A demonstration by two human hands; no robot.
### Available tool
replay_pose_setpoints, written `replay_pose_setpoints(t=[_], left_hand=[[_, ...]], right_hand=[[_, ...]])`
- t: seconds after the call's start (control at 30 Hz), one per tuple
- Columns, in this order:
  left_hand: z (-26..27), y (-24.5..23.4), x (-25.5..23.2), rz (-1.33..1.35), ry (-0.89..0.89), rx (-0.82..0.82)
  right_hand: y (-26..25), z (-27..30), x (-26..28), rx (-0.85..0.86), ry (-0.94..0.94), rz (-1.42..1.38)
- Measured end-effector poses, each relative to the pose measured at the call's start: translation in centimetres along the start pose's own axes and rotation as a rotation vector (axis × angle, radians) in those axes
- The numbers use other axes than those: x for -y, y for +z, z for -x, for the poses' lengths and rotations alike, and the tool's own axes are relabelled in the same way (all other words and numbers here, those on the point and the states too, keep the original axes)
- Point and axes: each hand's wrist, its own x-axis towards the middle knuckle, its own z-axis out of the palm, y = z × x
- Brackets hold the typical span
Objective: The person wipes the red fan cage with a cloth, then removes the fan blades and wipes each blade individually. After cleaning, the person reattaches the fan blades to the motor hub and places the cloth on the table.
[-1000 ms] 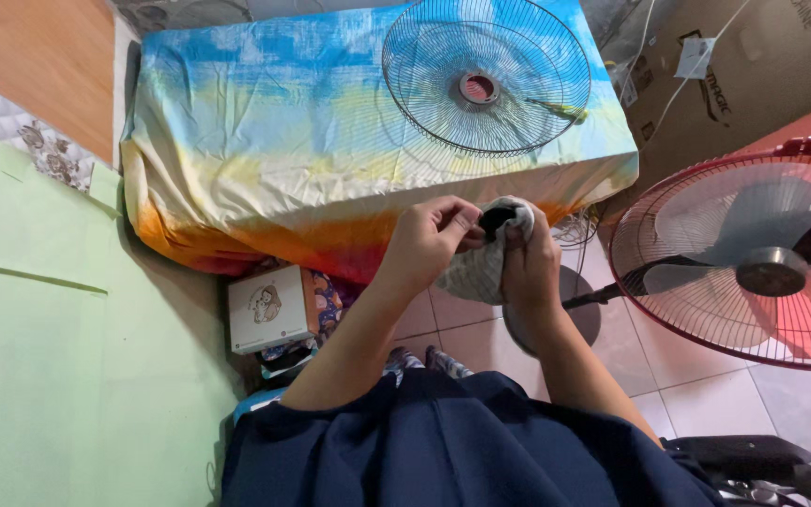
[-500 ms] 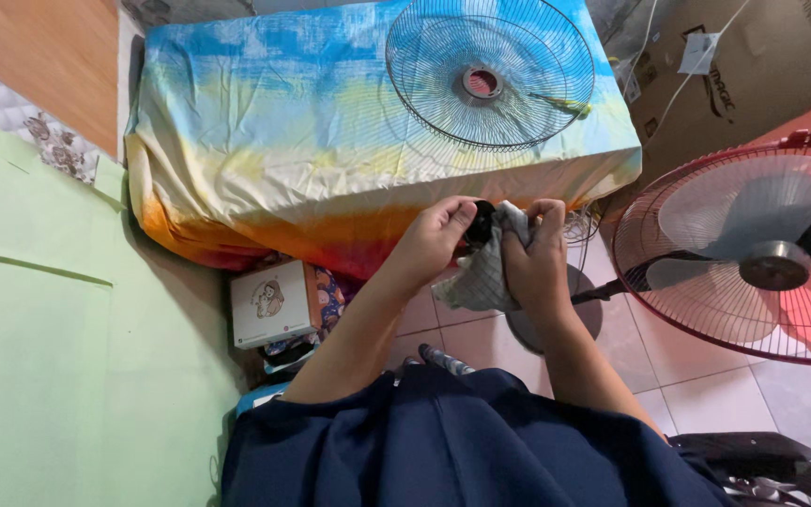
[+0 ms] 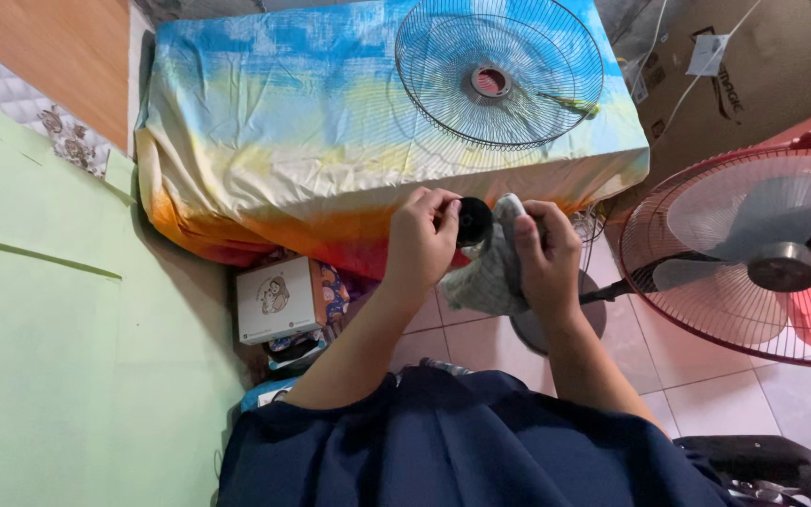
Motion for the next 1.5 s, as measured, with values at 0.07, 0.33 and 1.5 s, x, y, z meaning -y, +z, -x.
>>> replay_pose_setpoints(t=[0.07, 0.33, 1.5], left_hand=[[0.1, -0.3, -0.5, 0.048, -0.037, 0.013], [0.0, -0.9, 0.0, 0.711, -0.512, 0.519], [-2.2, 1.6, 2.0, 0.649, -0.178, 0.353]], right_hand=[[0.3, 0.1, -0.1, -0.010, -0.089, 0.138], [1.1, 0.2, 0.7, -0.010, -0.351, 0.297], [0.8, -0.5, 1.2, 0.102, -0.462, 0.315]])
